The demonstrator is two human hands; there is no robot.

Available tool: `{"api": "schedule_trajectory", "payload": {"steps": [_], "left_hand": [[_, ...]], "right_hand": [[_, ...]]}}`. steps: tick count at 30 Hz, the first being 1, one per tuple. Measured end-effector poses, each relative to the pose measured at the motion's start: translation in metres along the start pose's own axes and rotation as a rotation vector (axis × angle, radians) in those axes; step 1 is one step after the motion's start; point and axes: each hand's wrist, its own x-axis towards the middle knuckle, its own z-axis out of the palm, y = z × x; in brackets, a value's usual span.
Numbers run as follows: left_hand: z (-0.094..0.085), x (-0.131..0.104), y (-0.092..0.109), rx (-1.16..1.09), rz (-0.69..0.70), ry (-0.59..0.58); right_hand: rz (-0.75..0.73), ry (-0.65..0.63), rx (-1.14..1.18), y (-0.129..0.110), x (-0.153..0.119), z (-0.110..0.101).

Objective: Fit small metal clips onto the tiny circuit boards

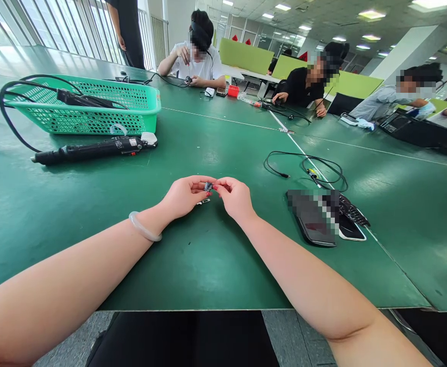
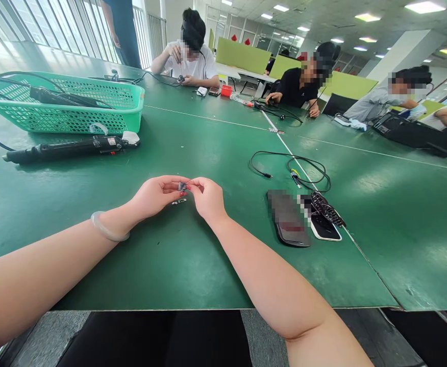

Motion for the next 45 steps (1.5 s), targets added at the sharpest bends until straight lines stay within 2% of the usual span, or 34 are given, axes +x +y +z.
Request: {"api": "schedule_trajectory", "payload": {"steps": [14,19,23,28,31,35,38,40,45], "left_hand": [[0.001,-0.001,0.005,-0.116,-0.082,-0.007],[0.000,-0.002,0.015,-0.191,-0.101,0.063],[-0.003,0.001,0.017,-0.283,-0.134,0.158],[-0.003,0.005,0.009,-0.342,-0.167,0.175],[-0.002,0.006,0.006,-0.371,-0.187,0.180],[-0.003,0.005,0.007,-0.406,-0.210,0.195],[-0.003,0.005,0.009,-0.398,-0.224,0.199],[-0.003,0.005,0.009,-0.386,-0.228,0.203],[-0.002,0.004,0.010,-0.385,-0.227,0.214]], "right_hand": [[-0.040,-0.031,-0.038,-0.001,-0.003,-0.001],[-0.077,-0.027,-0.077,0.000,-0.002,-0.002],[-0.117,-0.056,-0.191,0.006,0.000,-0.001],[-0.223,-0.161,-0.422,0.012,0.003,0.002],[-0.233,-0.096,-0.477,0.014,0.006,0.001],[-0.138,-0.029,-0.489,0.020,0.009,-0.009],[-0.041,-0.055,-0.468,0.021,0.010,-0.014],[-0.030,-0.080,-0.468,0.019,0.009,-0.014],[-0.166,-0.188,-0.558,0.010,0.005,-0.003]]}}
